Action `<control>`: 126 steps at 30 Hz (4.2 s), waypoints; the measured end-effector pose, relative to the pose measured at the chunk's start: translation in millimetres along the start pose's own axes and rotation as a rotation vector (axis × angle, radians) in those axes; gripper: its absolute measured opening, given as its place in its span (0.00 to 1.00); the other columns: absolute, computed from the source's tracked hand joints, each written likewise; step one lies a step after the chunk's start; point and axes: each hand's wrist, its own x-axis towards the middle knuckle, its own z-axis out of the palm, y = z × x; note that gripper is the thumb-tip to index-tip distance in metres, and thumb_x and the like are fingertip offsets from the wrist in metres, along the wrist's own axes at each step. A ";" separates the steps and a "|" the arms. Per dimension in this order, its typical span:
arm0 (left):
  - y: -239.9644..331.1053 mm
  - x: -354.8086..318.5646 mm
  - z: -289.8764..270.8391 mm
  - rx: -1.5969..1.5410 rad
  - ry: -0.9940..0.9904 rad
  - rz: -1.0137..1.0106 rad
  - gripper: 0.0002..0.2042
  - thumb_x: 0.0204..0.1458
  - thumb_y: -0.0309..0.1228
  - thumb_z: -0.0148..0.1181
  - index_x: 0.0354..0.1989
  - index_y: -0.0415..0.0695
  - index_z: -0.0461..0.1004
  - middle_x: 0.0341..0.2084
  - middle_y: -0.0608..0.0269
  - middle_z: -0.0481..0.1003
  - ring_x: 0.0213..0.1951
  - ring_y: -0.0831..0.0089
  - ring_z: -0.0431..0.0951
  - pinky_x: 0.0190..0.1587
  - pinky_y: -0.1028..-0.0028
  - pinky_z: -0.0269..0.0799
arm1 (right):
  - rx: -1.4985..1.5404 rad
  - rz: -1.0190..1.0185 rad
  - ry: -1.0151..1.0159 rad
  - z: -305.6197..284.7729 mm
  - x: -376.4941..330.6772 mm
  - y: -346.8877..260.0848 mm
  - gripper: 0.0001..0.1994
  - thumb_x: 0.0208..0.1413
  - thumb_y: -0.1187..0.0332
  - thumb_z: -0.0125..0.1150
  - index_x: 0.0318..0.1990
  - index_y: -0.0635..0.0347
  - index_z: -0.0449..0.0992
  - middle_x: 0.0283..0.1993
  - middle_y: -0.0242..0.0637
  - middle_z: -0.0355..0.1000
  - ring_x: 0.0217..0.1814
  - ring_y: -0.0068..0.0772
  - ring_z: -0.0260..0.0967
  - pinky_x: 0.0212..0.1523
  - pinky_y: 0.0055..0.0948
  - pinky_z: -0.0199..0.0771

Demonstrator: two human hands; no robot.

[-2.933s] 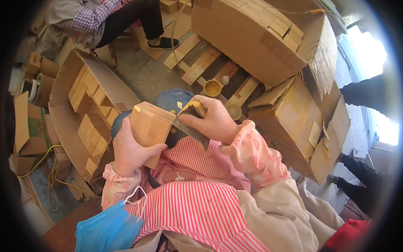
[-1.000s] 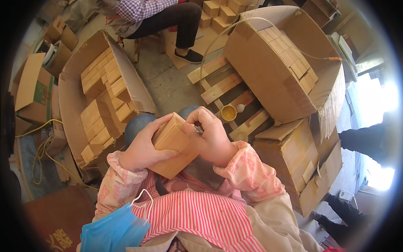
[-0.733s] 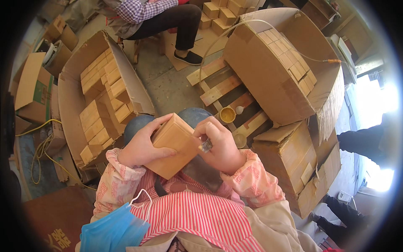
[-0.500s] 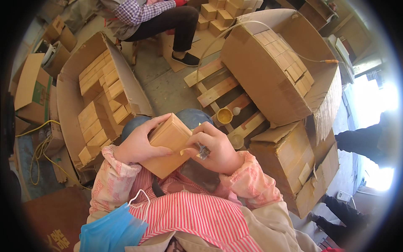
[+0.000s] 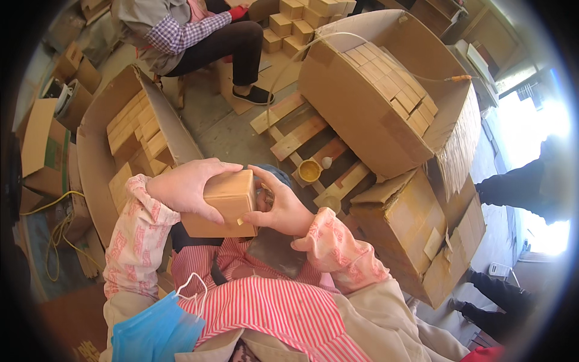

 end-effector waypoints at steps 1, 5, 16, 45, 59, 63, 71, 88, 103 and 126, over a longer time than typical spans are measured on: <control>-1.2 2.0 -0.9 0.007 -0.005 -0.008 0.53 0.36 0.47 0.81 0.73 0.36 0.65 0.60 0.43 0.74 0.62 0.50 0.74 0.67 0.61 0.69 | 0.048 -0.025 0.019 1.2 2.1 4.3 0.52 0.49 0.68 0.82 0.79 0.64 0.54 0.61 0.39 0.69 0.38 0.17 0.62 0.40 0.21 0.69; -3.1 2.2 -0.4 -0.047 0.098 -0.013 0.52 0.35 0.46 0.83 0.72 0.36 0.66 0.60 0.44 0.74 0.63 0.51 0.74 0.67 0.61 0.69 | 0.051 -0.105 0.097 1.5 8.7 17.6 0.52 0.46 0.67 0.83 0.77 0.65 0.57 0.59 0.38 0.69 0.40 0.18 0.63 0.44 0.22 0.70; -9.9 -5.3 2.4 -0.120 0.138 -0.133 0.49 0.34 0.43 0.84 0.69 0.39 0.71 0.59 0.48 0.75 0.62 0.53 0.75 0.66 0.62 0.69 | 0.283 -0.255 0.253 -19.1 1.9 21.6 0.25 0.58 0.83 0.58 0.64 0.62 0.76 0.50 0.35 0.77 0.33 0.12 0.61 0.34 0.16 0.62; -62.6 25.0 -11.4 -0.461 -0.032 -0.166 0.49 0.33 0.40 0.87 0.69 0.41 0.72 0.58 0.54 0.77 0.61 0.61 0.75 0.65 0.66 0.69 | -0.166 -0.079 1.181 -249.3 53.6 286.7 0.15 0.50 0.66 0.80 0.43 0.61 0.83 0.30 0.25 0.73 0.29 0.17 0.64 0.33 0.23 0.66; -50.3 41.2 -17.9 -0.320 -0.213 -0.165 0.49 0.35 0.45 0.85 0.69 0.36 0.72 0.60 0.49 0.78 0.61 0.59 0.78 0.64 0.67 0.73 | 0.078 0.132 0.109 -89.9 -31.7 -9.8 0.16 0.58 0.74 0.74 0.51 0.63 0.77 0.43 0.29 0.79 0.43 0.17 0.75 0.47 0.22 0.75; -50.2 39.2 -16.5 -0.318 -0.202 -0.147 0.49 0.35 0.45 0.84 0.68 0.36 0.73 0.60 0.48 0.78 0.61 0.59 0.78 0.64 0.67 0.73 | -0.138 0.240 -0.031 -71.3 -27.5 -35.1 0.17 0.56 0.68 0.77 0.50 0.63 0.80 0.39 0.25 0.78 0.39 0.13 0.71 0.40 0.19 0.71; -55.8 35.5 -12.1 -0.285 -0.186 -0.118 0.49 0.36 0.49 0.85 0.70 0.41 0.72 0.56 0.48 0.77 0.59 0.55 0.77 0.63 0.64 0.72 | -0.130 0.348 -0.144 -57.5 -13.5 -53.8 0.17 0.58 0.66 0.77 0.51 0.65 0.81 0.39 0.27 0.80 0.38 0.13 0.71 0.38 0.19 0.70; -56.3 37.7 -12.5 -0.260 -0.194 -0.076 0.50 0.36 0.48 0.85 0.70 0.38 0.72 0.58 0.46 0.77 0.60 0.55 0.77 0.63 0.65 0.73 | -0.093 0.447 -0.176 -56.9 -4.4 -62.4 0.16 0.59 0.69 0.76 0.50 0.67 0.81 0.42 0.31 0.81 0.43 0.18 0.76 0.46 0.23 0.76; -55.6 36.4 -12.2 -0.278 -0.190 -0.080 0.49 0.36 0.47 0.85 0.69 0.39 0.72 0.58 0.46 0.77 0.60 0.55 0.77 0.63 0.64 0.73 | -0.067 0.485 -0.170 -55.7 -2.7 -66.4 0.14 0.57 0.71 0.76 0.47 0.67 0.81 0.42 0.31 0.81 0.43 0.19 0.76 0.46 0.25 0.78; -56.1 35.0 -11.3 -0.260 -0.192 -0.081 0.50 0.36 0.50 0.84 0.70 0.38 0.72 0.58 0.46 0.77 0.59 0.53 0.77 0.63 0.64 0.73 | -0.112 0.467 -0.187 -53.6 -3.3 -68.1 0.13 0.57 0.72 0.75 0.47 0.67 0.80 0.41 0.31 0.81 0.42 0.19 0.77 0.46 0.24 0.77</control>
